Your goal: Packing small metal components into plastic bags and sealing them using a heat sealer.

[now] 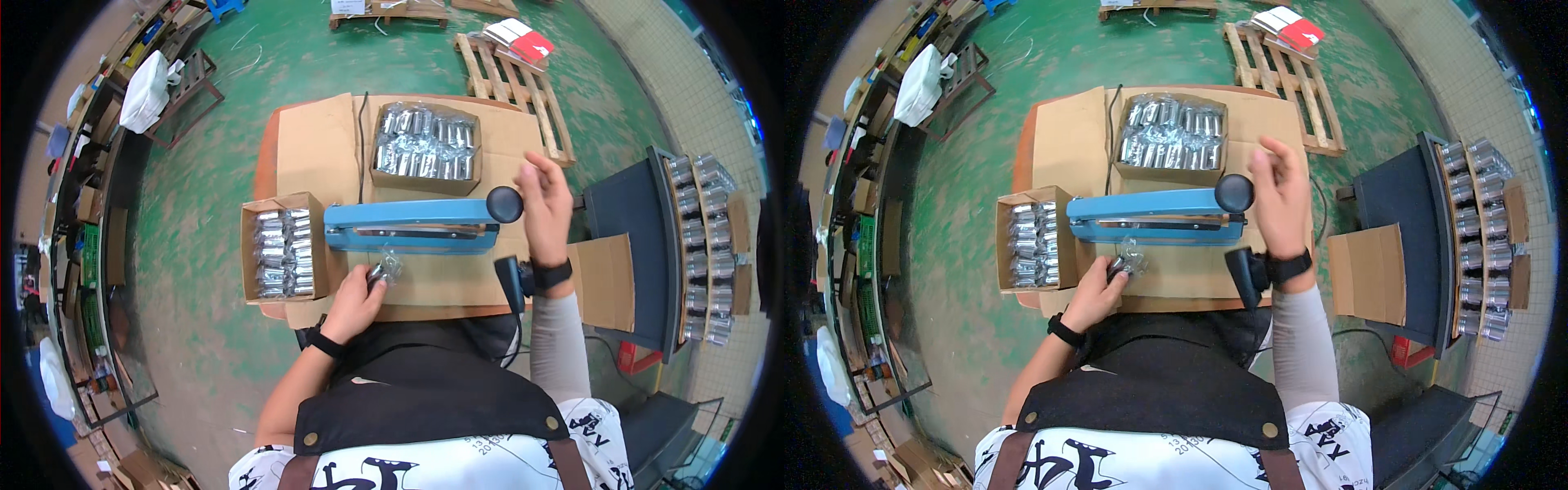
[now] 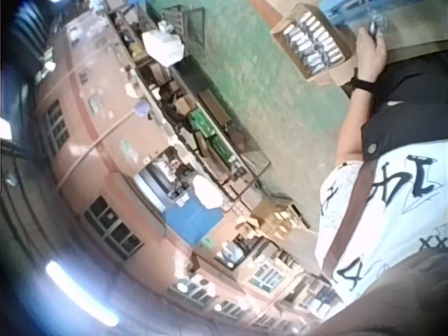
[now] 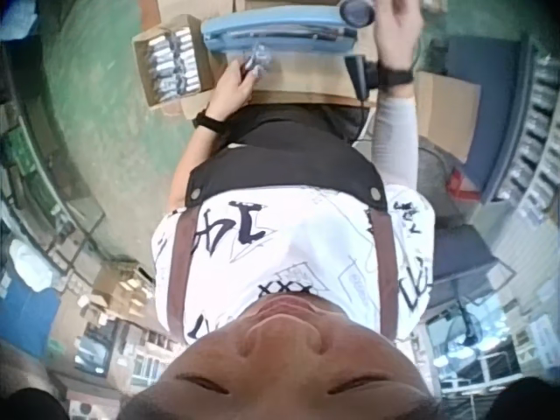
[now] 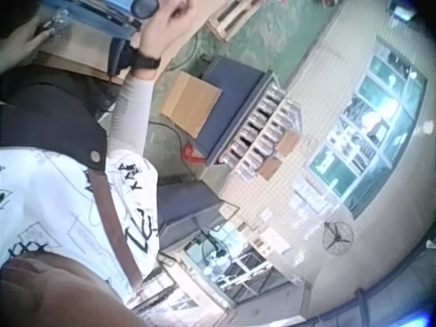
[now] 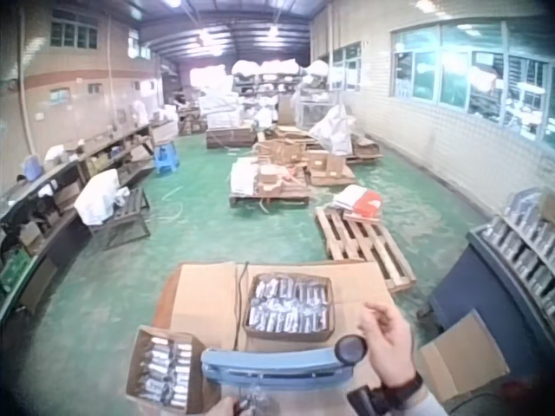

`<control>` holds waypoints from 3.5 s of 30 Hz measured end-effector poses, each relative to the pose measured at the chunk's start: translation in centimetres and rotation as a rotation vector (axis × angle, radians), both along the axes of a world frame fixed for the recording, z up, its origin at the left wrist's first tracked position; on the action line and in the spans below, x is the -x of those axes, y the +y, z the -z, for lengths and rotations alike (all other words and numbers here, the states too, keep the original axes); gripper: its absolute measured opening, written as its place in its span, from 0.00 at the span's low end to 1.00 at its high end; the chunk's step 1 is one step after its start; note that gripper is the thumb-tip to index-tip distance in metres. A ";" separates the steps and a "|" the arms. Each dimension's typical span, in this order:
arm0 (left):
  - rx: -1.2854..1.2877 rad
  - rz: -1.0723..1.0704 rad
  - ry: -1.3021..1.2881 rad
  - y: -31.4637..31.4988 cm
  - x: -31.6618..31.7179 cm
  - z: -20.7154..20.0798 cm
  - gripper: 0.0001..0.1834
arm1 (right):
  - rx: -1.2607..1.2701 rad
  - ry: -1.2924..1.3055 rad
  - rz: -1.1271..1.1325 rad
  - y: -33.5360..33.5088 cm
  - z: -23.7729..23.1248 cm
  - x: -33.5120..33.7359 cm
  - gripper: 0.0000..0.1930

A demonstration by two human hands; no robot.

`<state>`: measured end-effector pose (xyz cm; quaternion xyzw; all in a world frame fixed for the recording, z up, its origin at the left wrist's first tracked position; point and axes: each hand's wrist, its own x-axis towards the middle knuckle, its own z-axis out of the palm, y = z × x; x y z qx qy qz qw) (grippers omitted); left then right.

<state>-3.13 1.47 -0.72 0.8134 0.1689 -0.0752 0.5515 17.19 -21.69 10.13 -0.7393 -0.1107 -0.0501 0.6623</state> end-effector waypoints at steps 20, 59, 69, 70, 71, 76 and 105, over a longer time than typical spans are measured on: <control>0.863 0.207 0.051 -2.2 2.7 -7.1 0.16 | 0.047 0.436 -1.060 2.2 0.5 10.8 0.19; 0.484 -0.949 -0.345 7.1 11.4 -1.6 0.12 | 1.413 -0.483 -1.430 30.8 5.6 11.7 0.06; 0.600 -0.894 -0.350 6.0 10.5 0.6 0.12 | 1.238 -0.232 -1.725 31.1 6.5 10.6 0.14; 0.601 -0.892 -0.344 5.9 10.4 0.6 0.12 | 1.236 -0.226 -1.725 30.8 7.0 11.0 0.14; 0.575 -0.907 -0.368 6.1 10.2 0.7 0.11 | 1.254 -0.300 -1.595 30.5 7.5 11.6 0.12; 0.458 -0.918 -0.353 6.5 10.6 0.3 0.10 | 1.196 -0.341 -1.509 30.5 7.7 11.6 0.10; -0.726 0.084 0.170 7.6 4.6 -6.0 0.25 | 1.244 -1.137 -0.884 7.3 2.5 -19.0 0.09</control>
